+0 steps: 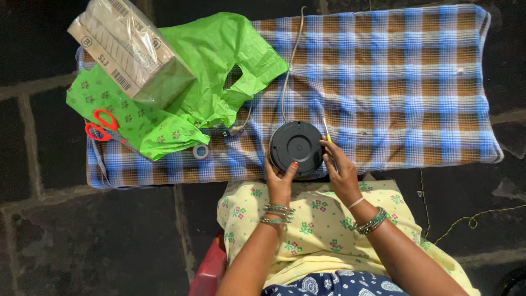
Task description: The person uses a screwdriver to remove screws from a circular black plastic cover, then lifts the cover to reveal internal components. They continue to manipulate the cover and internal parts with the screwdriver and hands.
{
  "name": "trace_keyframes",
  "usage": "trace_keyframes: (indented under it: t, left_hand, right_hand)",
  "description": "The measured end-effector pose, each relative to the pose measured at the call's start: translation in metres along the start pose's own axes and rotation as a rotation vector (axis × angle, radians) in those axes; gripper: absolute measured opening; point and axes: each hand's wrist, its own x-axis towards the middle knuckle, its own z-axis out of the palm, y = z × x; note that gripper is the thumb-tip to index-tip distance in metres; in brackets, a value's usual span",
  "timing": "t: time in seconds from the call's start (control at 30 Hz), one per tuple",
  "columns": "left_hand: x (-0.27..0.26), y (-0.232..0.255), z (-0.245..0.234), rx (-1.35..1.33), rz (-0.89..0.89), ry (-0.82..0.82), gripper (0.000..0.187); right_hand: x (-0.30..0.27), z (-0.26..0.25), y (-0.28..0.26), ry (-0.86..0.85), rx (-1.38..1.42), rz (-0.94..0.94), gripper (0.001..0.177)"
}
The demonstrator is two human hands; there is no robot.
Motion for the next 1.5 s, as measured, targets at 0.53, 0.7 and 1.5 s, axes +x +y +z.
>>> trace_keyframes:
  t: [0.53, 0.7, 1.5]
  left_hand:
    - [0.075, 0.060, -0.055, 0.304, -0.080, -0.372, 0.077]
    - [0.087, 0.060, -0.065, 0.304, -0.187, -0.404, 0.083]
    - [0.075, 0.072, -0.062, 0.374, -0.147, -0.409, 0.085]
  right_hand:
    - [0.000, -0.074, -0.041, 0.039, 0.393, 0.044, 0.023]
    - [0.007, -0.067, -0.071, -0.054, 0.342, -0.045, 0.020]
    - [0.048, 0.004, -0.113, -0.132, -0.218, -0.311, 0.015]
